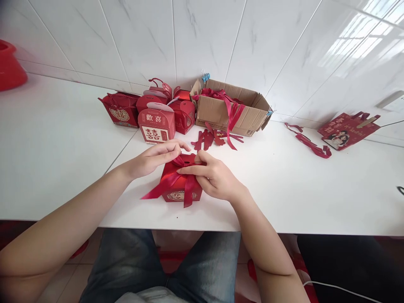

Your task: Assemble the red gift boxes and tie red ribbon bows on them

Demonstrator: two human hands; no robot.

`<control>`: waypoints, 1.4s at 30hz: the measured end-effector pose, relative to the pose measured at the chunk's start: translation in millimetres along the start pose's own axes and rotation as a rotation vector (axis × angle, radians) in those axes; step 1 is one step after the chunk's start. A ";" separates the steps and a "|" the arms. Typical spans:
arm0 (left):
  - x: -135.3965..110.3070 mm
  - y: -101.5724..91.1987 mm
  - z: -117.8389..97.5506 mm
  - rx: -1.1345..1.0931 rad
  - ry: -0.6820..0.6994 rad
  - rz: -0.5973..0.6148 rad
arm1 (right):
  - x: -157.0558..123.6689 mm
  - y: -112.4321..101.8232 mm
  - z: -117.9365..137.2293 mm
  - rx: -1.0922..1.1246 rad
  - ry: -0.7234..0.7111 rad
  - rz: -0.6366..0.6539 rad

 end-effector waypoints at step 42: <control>-1.8 -13.6 -8.1 0.347 0.140 -0.168 | -3.1 0.6 3.8 -0.012 -0.042 0.010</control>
Point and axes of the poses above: each hand's wrist, its own x-axis towards the middle knuckle, its own y-axis out of the palm, z = x × y, the point moved 9 cm from there along x, towards the middle knuckle, and after that the axes turned 2 degrees about y, right-handed, at the moved point
